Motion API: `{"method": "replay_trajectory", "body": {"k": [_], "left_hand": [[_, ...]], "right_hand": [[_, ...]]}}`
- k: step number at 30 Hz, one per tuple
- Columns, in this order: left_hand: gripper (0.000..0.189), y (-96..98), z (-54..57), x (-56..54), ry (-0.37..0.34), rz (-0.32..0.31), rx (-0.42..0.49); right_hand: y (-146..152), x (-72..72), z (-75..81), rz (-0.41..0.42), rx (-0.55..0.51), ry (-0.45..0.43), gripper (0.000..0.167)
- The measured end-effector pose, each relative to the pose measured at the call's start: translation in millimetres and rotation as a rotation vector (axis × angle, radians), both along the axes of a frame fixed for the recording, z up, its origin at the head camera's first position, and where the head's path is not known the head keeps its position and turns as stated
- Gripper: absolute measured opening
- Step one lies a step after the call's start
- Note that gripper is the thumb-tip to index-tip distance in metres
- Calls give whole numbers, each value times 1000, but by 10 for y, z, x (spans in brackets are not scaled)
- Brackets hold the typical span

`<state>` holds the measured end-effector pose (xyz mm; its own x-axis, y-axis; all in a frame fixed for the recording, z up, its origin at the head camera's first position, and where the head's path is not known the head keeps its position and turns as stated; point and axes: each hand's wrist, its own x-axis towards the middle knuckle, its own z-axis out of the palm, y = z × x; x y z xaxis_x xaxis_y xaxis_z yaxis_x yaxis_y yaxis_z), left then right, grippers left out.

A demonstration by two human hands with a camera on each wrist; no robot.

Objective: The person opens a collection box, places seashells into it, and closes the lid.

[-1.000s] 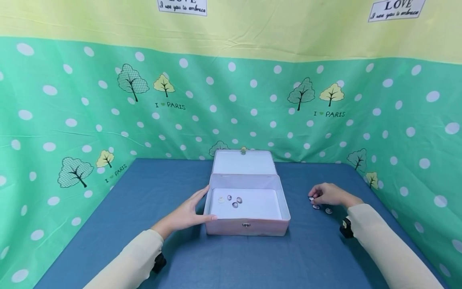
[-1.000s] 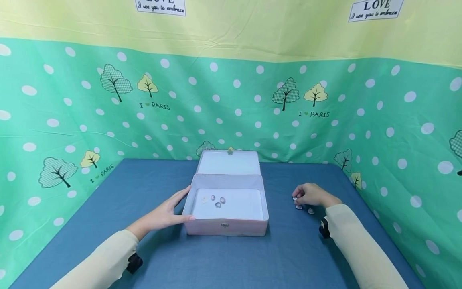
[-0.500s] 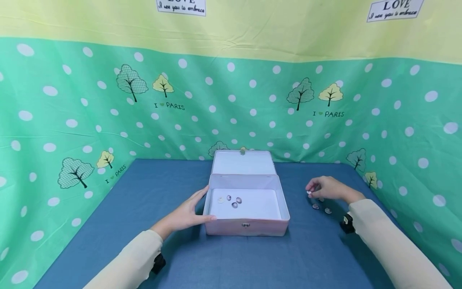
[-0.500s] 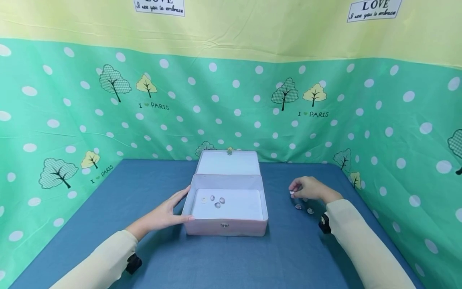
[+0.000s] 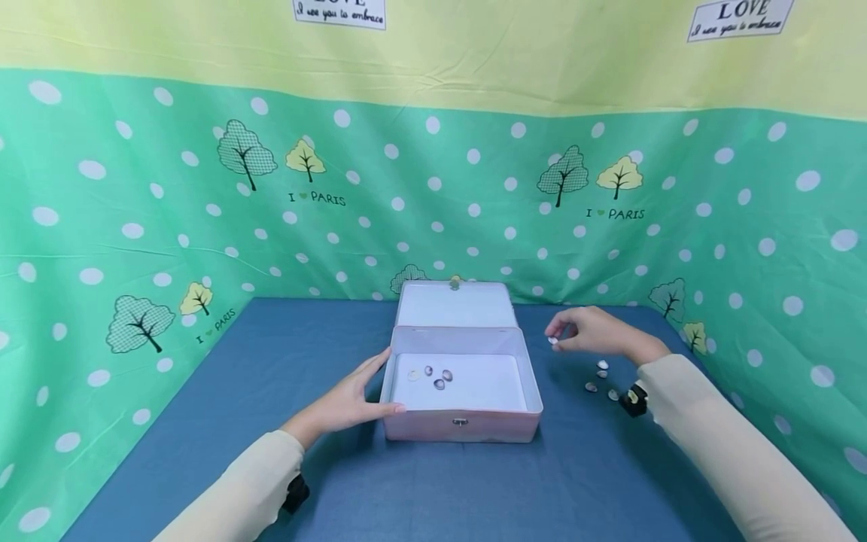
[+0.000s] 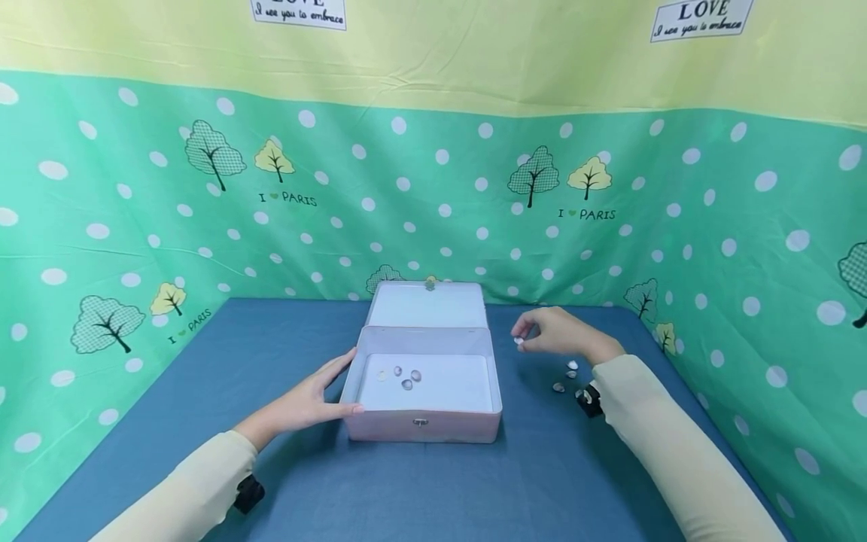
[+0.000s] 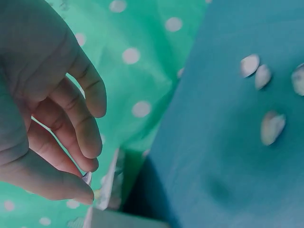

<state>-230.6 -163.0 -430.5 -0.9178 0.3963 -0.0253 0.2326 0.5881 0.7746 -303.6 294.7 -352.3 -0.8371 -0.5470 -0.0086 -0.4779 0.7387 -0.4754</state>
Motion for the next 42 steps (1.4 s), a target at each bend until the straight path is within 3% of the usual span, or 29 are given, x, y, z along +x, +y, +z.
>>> {"method": "replay_trajectory", "body": {"k": [8,18,26,42], "left_hand": [[107,-3,-10,-1,10,-5,0],[107,-11,-21,-7,8,-2,-4],[107,-3,-17,-5,6,0,-10],[106,-1,-18,-12,-1,0,6]], "right_hand": [[-399,9,189,56,11,16,16],[-868,-44,273,163,35,35,15],[-1258,-69,225,236,39,3,17],[-1848,-203,-92,325,113,-102,20]]}}
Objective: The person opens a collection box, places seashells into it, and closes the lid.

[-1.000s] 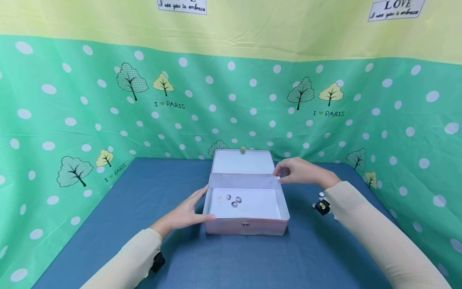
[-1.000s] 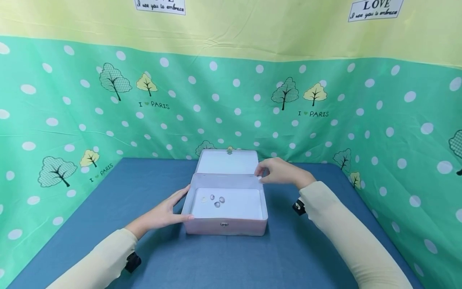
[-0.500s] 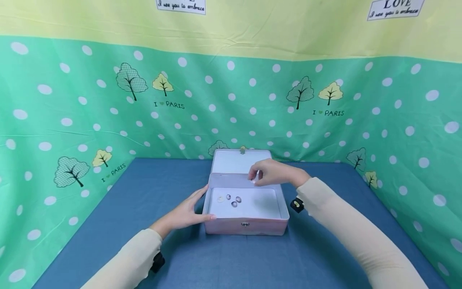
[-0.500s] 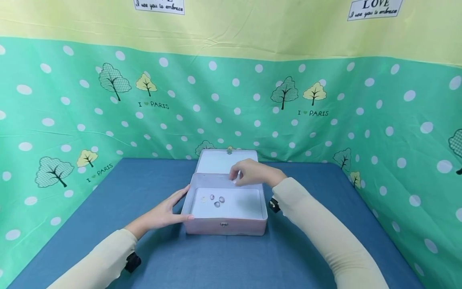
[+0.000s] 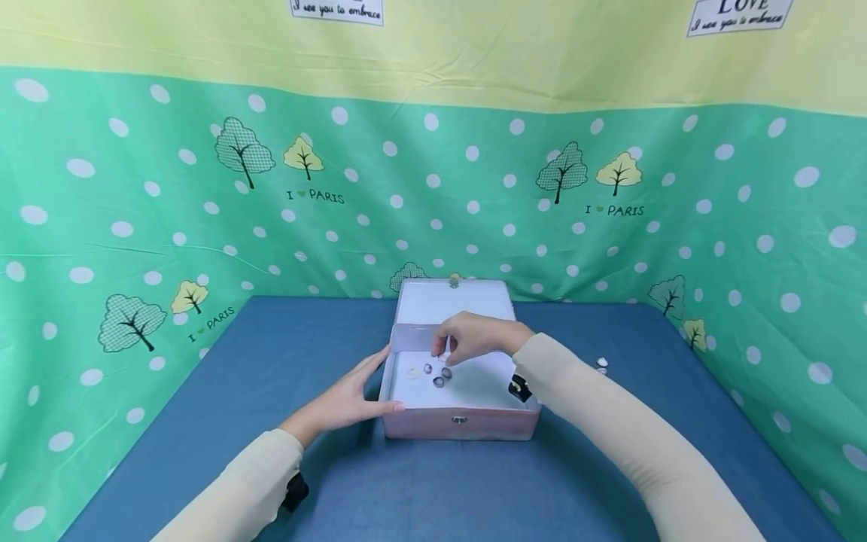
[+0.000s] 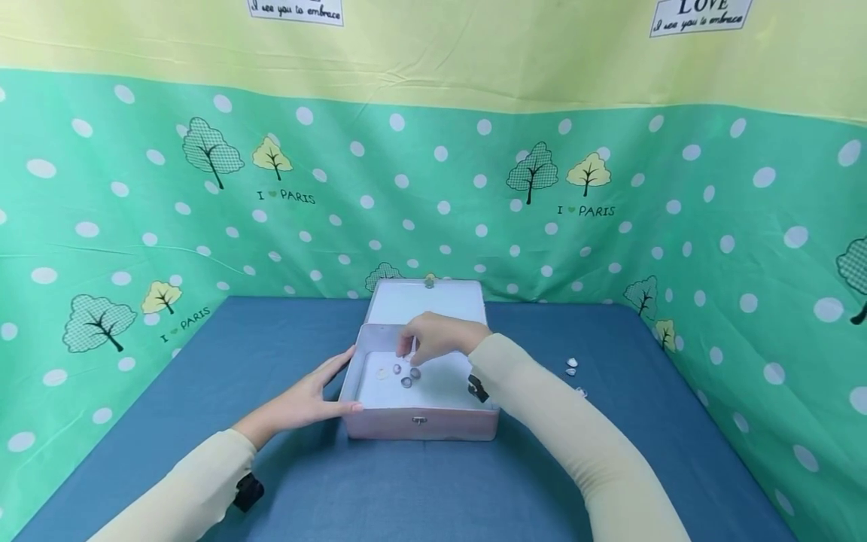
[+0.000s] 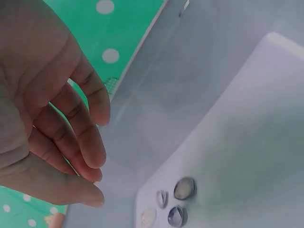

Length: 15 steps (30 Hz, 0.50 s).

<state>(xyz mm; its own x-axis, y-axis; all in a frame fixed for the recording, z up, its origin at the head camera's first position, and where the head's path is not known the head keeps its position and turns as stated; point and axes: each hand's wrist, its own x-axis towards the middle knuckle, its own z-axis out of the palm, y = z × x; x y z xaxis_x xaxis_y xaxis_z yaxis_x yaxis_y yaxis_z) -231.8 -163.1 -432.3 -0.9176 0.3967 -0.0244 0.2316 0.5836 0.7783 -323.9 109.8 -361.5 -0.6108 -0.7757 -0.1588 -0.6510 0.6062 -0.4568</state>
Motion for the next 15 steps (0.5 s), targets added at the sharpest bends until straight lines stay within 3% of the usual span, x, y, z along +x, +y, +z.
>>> {"method": "replay_trajectory", "body": {"k": [6,15], "left_hand": [[106,-9,6,0,1,-1,-9],[106,-17,6,1,0,-16,-1]], "right_hand": [[-167,-53,-147,38,21,-24,18],[-260,-108,-329,-9,26,-96,21]]}}
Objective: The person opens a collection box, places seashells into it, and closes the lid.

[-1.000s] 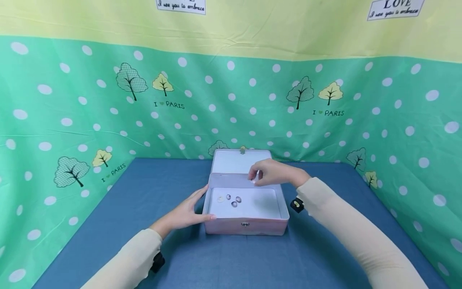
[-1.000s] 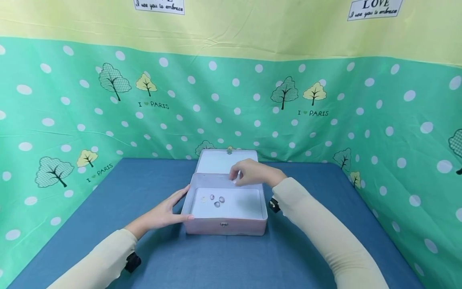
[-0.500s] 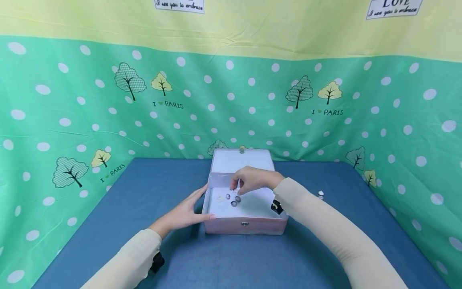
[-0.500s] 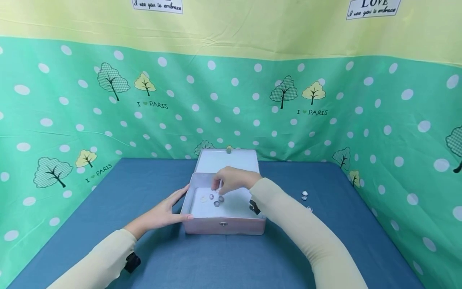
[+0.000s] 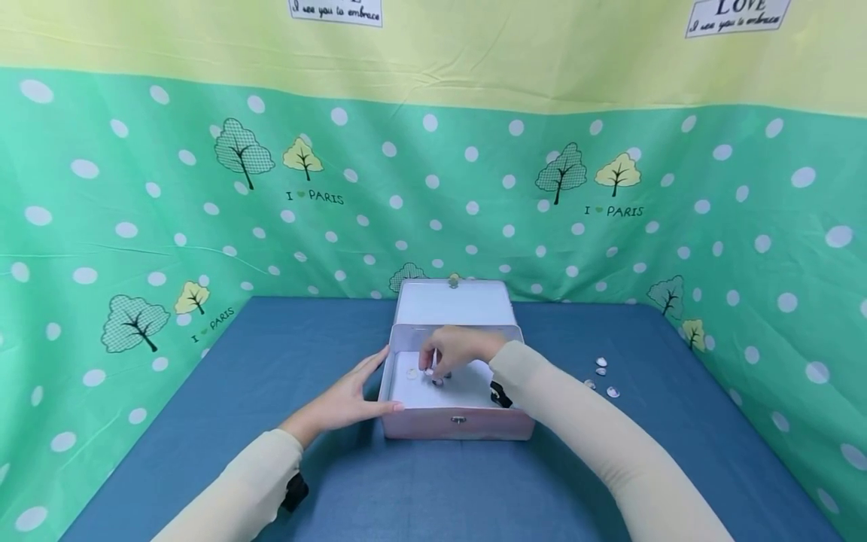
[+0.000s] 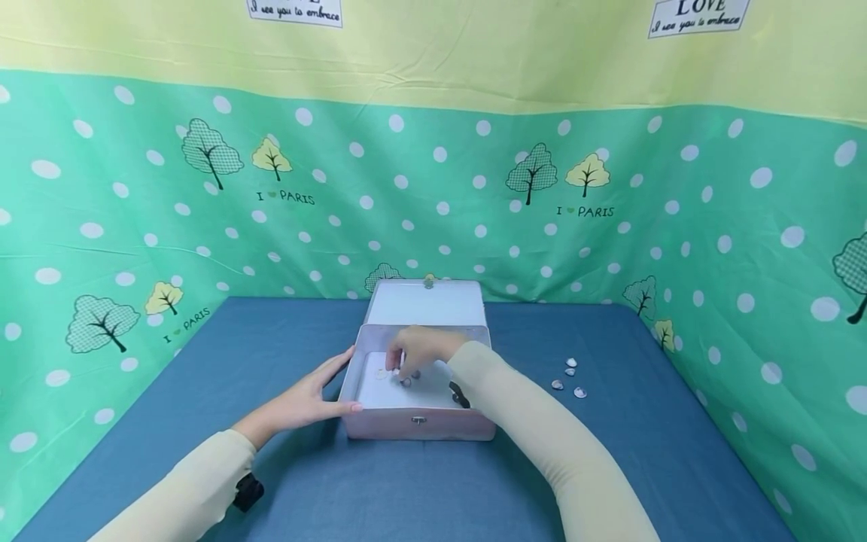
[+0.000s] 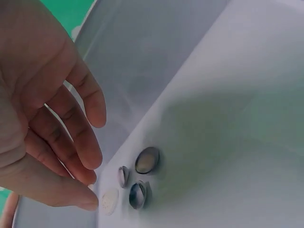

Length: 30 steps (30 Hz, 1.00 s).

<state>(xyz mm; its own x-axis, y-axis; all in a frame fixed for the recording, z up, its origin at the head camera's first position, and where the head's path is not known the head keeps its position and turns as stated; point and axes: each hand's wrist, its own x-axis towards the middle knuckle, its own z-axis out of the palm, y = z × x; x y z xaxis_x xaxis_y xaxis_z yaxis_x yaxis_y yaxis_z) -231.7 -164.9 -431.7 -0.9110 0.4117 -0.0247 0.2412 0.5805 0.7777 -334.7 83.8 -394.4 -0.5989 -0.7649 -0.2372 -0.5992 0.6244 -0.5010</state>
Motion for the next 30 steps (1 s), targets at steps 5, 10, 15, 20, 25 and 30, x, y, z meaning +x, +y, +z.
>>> {"method": "replay_trajectory", "body": {"k": [5,10,15,20,25,30], "left_hand": [[106,6,-9,-3,-6,1,-5],[107,10,-9,-4,-4,7,0],[107,16,-2,-5,-6,11,9],[107,12,-10,-10,0,16,0],[107,4,-15,-10,7,12,-7],[107,-4,-14,-14,11,4,-6]], "right_hand": [[34,16,2,-11,-8,21,26],[142,30,130,-24,-43,62,27],[316,40,311,-28,-58,90,25],[491,78,449,-41,-53,97,25],[706,136,554,-75,-54,121,25],[957,170,610,-98,-64,155,26]]}}
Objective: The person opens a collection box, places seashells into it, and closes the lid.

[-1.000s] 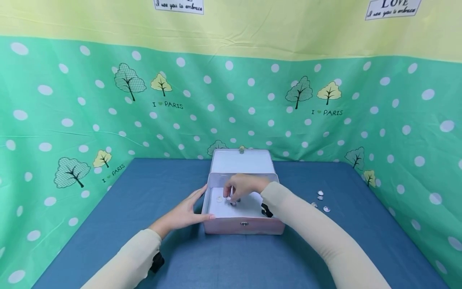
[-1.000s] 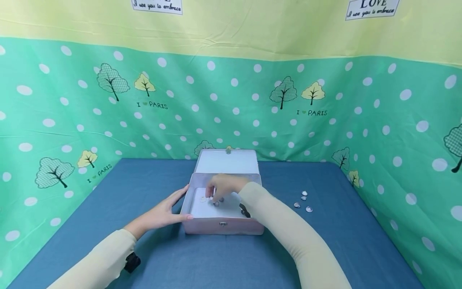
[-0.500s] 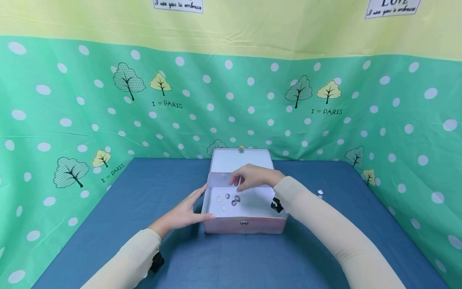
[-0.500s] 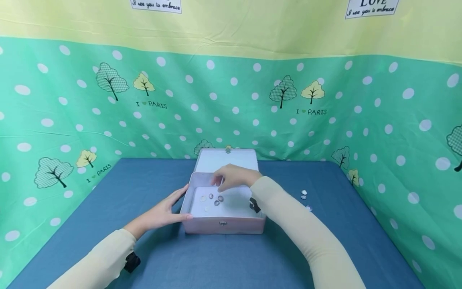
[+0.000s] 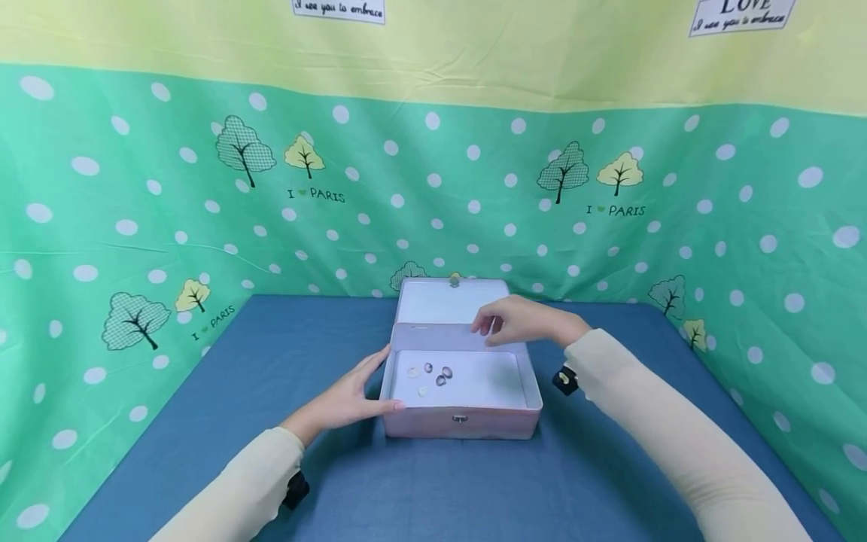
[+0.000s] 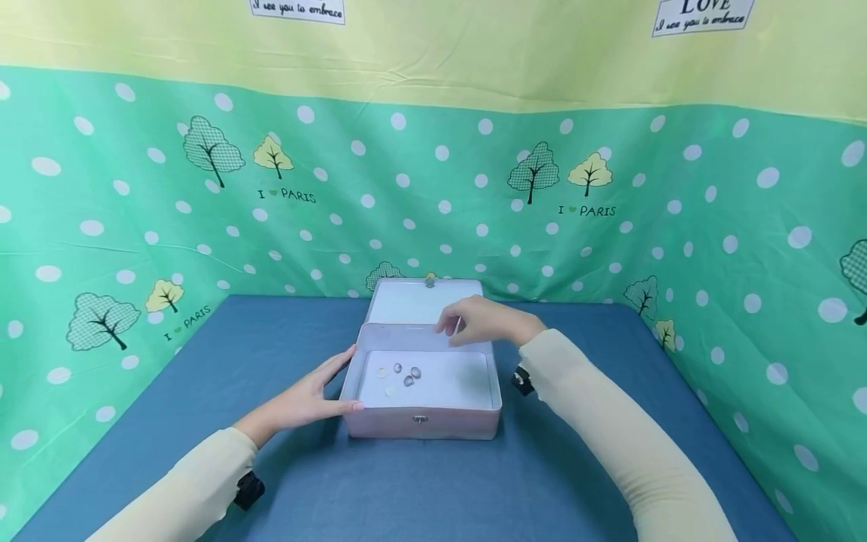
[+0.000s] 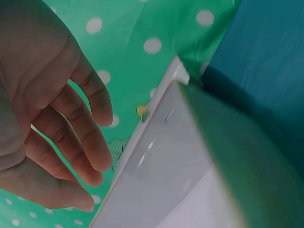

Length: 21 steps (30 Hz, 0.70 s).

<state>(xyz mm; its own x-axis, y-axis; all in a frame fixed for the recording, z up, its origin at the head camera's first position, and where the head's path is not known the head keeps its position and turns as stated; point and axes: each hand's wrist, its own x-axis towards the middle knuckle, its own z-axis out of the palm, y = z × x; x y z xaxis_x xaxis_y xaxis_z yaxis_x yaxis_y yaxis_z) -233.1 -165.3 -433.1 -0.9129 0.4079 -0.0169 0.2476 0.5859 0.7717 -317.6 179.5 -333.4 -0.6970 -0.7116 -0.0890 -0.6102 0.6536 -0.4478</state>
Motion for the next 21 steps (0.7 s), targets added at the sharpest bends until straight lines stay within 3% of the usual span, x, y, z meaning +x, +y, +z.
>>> {"method": "replay_trajectory", "body": {"k": [9,14,21], "left_hand": [[107,-4,5,-2,-2,-1,-1],[107,-9,5,-4,1,2,-3],[107,1,9,9,2,5,0]], "right_hand": [[457,46,-12,-82,-5,17,24],[757,43,-103,-119,-12,27,22],[1181,64,-291,-202,-17,-27,20]]}}
